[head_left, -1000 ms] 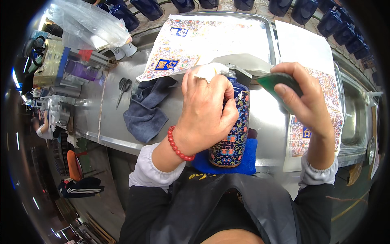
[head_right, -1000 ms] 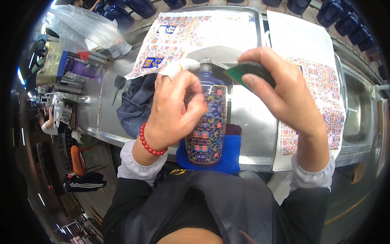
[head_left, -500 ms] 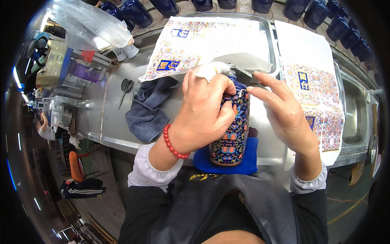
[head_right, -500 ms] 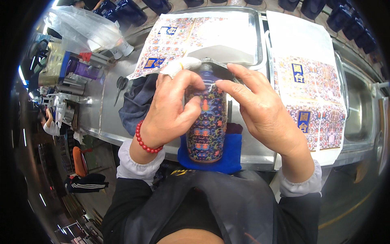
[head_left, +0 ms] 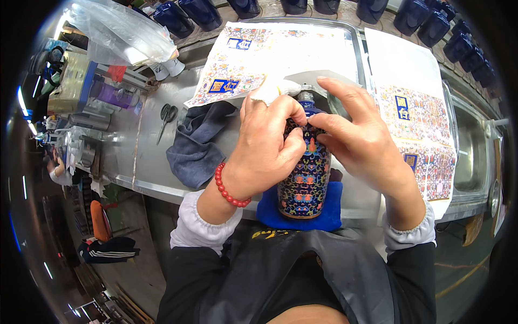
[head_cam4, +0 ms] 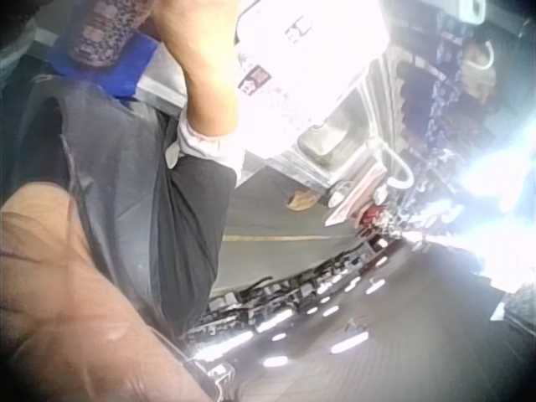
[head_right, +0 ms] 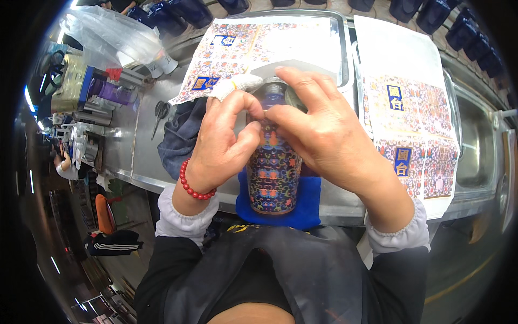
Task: The person applies a decorative sticker to a cylindrical bottle and uses a green squeegee to smooth it. They rotate the bottle and repeatedly press and rub the sticker surface to remove air bubbles and ensure adhesion.
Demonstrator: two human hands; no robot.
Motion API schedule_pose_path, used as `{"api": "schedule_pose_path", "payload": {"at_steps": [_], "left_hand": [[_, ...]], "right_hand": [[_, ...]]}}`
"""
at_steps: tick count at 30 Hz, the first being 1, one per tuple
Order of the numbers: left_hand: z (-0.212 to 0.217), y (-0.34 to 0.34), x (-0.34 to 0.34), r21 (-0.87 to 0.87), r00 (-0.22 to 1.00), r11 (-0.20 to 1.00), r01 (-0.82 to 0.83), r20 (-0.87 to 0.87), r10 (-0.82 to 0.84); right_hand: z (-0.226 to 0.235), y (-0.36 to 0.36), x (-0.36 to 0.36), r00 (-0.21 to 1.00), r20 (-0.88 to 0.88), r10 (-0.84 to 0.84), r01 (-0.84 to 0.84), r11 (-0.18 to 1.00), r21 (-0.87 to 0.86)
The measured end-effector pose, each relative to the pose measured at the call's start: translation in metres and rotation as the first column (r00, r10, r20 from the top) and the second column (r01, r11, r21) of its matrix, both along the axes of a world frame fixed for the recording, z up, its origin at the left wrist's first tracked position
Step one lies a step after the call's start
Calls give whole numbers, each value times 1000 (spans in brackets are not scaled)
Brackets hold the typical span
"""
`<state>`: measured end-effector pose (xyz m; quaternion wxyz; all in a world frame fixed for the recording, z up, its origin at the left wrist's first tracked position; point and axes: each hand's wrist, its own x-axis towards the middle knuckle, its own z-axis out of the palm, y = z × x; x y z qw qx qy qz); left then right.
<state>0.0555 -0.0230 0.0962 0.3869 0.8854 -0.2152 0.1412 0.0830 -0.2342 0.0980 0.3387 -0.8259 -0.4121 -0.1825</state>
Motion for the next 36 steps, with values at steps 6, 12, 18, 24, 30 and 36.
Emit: {"api": "schedule_pose_path", "payload": {"at_steps": [6,12,18,24,30,36], "left_hand": [[-3,2,0,-52,1000,998,-22,-8,22],[-4,2,-1,-65,1000,998,-19,-16,18],[-5,-2,-1,-42,999,999,27,30,-26],[-5,-6,-3,-4,1000,1000,7,2,-7],[-7,-11,-4,10,1000,1000,-14,14,14],[-10,-17,-3,87,993,993,-73,96,65]], "right_hand": [[3,7,2,999,48,-21,23,999,-43],[-2,6,3,995,101,-26,33,998,-61],[-10,5,4,991,126,-37,39,999,-16],[-18,4,6,989,148,-31,24,999,46],[-21,3,6,988,149,-34,25,998,65],[-23,3,6,993,119,-25,13,995,98]]}}
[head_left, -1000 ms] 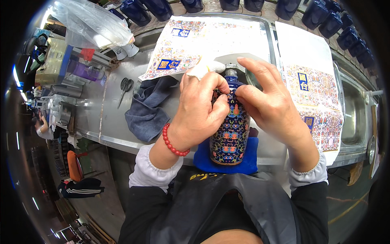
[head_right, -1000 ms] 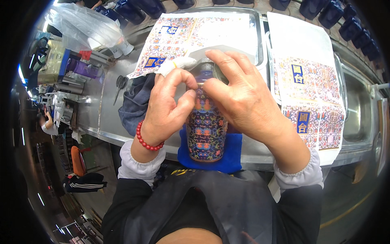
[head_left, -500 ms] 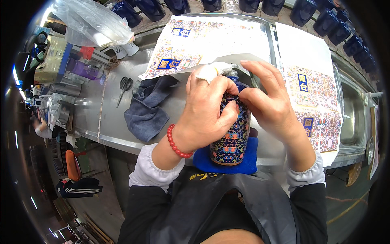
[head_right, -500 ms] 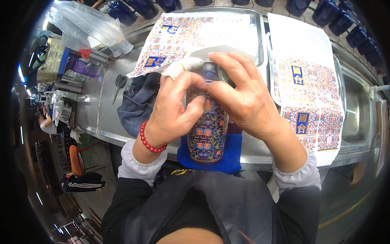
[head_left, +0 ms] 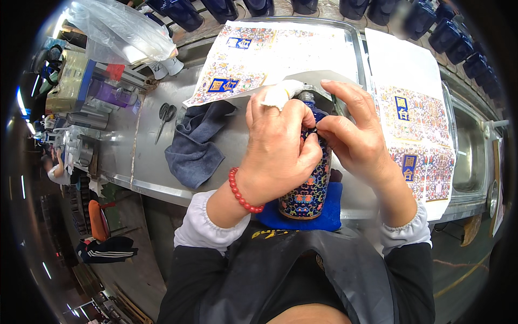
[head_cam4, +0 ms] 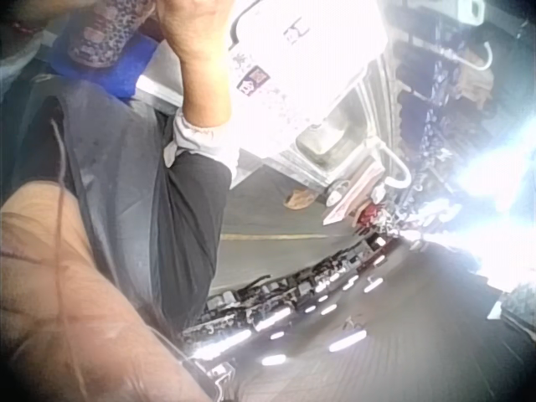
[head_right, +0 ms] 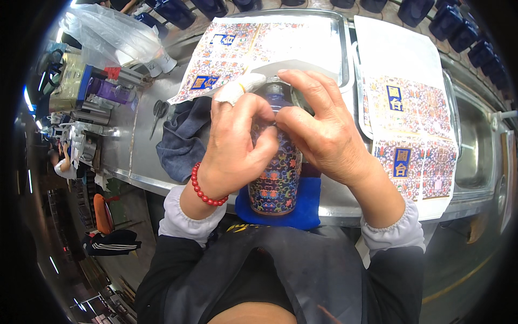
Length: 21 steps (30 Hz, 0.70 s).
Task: The person applies a decorative sticker to a cylindrical bottle and uses a green squeegee to smooth it. They rotate the bottle and repeatedly press and rub the sticker surface to remove air bubbles and ensure adhesion.
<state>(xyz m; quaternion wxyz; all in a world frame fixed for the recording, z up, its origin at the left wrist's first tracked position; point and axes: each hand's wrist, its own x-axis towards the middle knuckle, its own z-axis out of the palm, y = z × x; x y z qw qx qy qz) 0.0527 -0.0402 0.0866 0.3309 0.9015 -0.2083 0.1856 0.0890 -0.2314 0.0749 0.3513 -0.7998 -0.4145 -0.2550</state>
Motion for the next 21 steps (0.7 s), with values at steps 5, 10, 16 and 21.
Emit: {"api": "schedule_pose_path", "payload": {"at_steps": [5,10,16,21], "left_hand": [[0,-4,0,46,999,999,-28,27,27],[2,-5,1,44,1000,999,-29,-4,29],[2,-4,1,31,999,999,-18,-41,19],[0,-2,1,19,998,1000,-3,-58,4]], "right_hand": [[0,0,0,1000,-5,-5,5,1000,7],[-1,1,0,1000,0,2,-2,1000,14],[0,2,1,1000,-1,2,-2,1000,18],[0,2,1,1000,-3,3,-3,1000,19]]}}
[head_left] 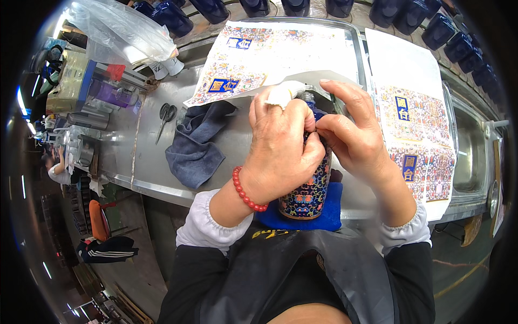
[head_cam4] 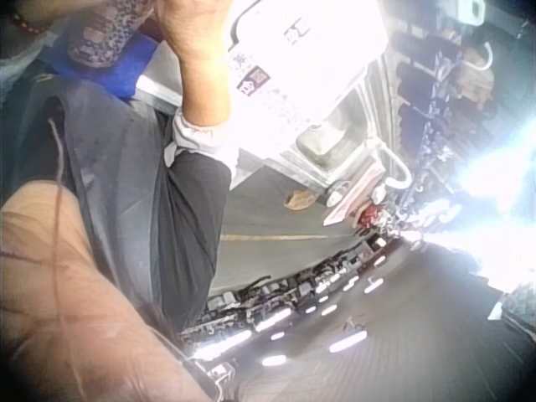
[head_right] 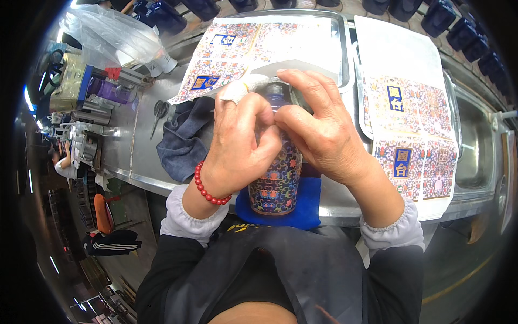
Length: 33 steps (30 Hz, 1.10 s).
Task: The person applies a decorative sticker to a cylindrical bottle and uses a green squeegee to smooth it. They rotate the bottle and repeatedly press and rub the sticker surface to remove air bubbles and ensure adhesion.
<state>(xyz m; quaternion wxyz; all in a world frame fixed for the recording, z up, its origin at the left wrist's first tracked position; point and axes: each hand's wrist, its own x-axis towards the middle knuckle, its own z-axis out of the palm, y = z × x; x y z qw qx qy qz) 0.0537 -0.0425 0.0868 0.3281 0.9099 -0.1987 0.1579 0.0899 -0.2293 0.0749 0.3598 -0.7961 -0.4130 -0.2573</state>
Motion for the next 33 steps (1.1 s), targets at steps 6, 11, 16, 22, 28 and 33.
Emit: {"api": "schedule_pose_path", "payload": {"at_steps": [6,11,16,22,28,33], "left_hand": [[-3,0,0,-20,1000,1000,-15,23,15],[-4,1,0,-47,1000,999,-10,9,11],[-3,1,-2,-72,999,997,-27,-19,26],[-3,1,-2,-57,999,998,-38,22,39],[-5,0,0,-67,999,997,-35,34,37],[-6,1,-1,-70,999,997,-34,21,35]], "right_hand": [[0,0,0,1000,1,0,0,1000,-1],[1,1,1,1000,9,-4,4,1000,0],[2,0,1,1000,-4,2,-2,1000,-5],[1,2,1,1000,-8,4,-4,1000,1],[2,1,2,1000,4,3,-3,1000,1],[3,3,2,1000,4,3,-3,1000,-3]]}}
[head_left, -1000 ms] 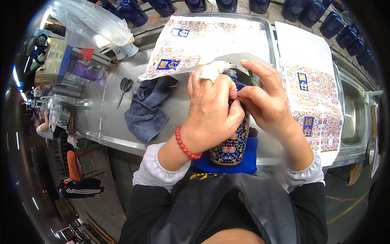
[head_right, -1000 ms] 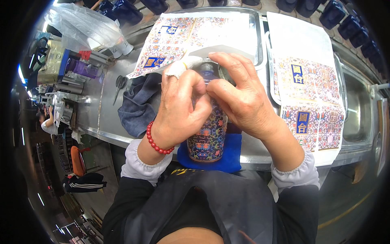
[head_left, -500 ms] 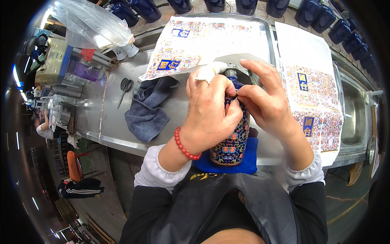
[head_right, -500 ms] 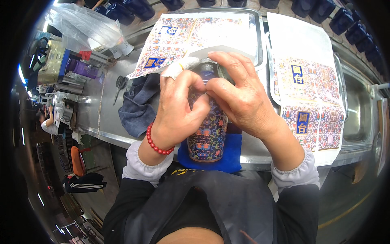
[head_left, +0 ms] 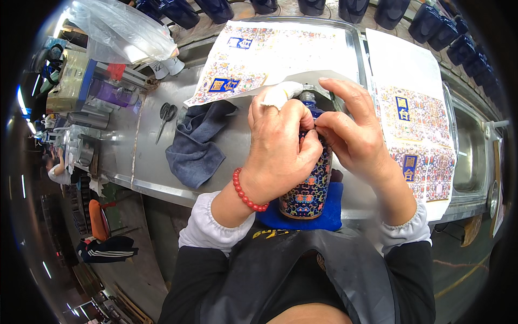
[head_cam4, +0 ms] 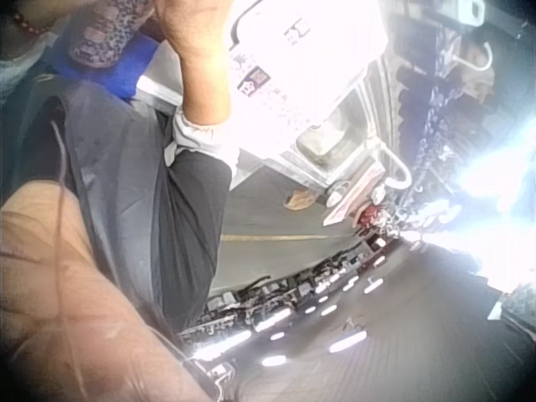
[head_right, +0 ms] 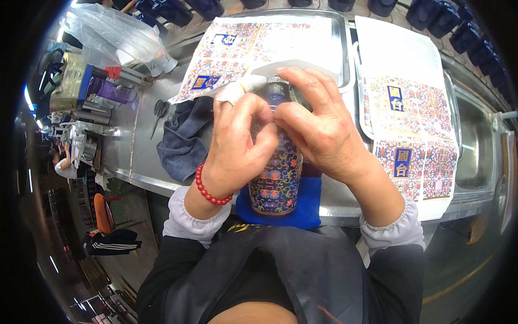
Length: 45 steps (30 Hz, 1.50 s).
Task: The person applies a decorative sticker to a cylindrical bottle and uses a green squeegee to smooth it. They rotate the bottle and repeatedly press and rub the sticker surface to remove air bubbles and ensure adhesion.
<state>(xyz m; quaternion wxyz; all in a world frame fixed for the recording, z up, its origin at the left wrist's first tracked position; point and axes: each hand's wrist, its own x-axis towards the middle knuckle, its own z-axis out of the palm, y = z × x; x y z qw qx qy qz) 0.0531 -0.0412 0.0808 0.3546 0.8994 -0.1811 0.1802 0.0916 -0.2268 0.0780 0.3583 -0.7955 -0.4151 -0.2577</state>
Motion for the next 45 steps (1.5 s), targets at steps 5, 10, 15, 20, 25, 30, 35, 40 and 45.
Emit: {"api": "schedule_pose_path", "payload": {"at_steps": [5,10,15,20,25,30,35,40,45], "left_hand": [[-1,0,0,-10,1000,1000,-3,4,3],[2,3,-1,-41,1000,999,9,-27,-10],[6,8,-4,-57,1000,998,-29,-14,28],[5,13,-6,-121,999,992,-27,-48,22],[-2,14,-8,-195,999,979,-55,-7,54],[-5,25,-15,-92,981,993,70,187,-52],[-11,32,-20,214,957,976,29,276,-89],[-14,35,-20,237,951,971,16,297,-88],[-15,40,-20,185,955,983,-9,292,-47]], "right_hand": [[1,0,0,1000,-4,-1,1,1000,-3],[4,1,0,999,-37,11,-12,1000,-17],[10,1,2,995,-100,31,-36,999,-41],[14,5,1,980,-197,1,-10,999,-45],[14,6,2,980,-192,-62,57,998,-35],[10,-8,-9,984,-106,-144,142,989,-30],[-4,-14,-28,982,-125,-139,133,990,-55],[-9,-13,-32,985,-83,-153,145,984,-102],[-7,-12,-32,984,-93,-150,136,981,-138]]}}
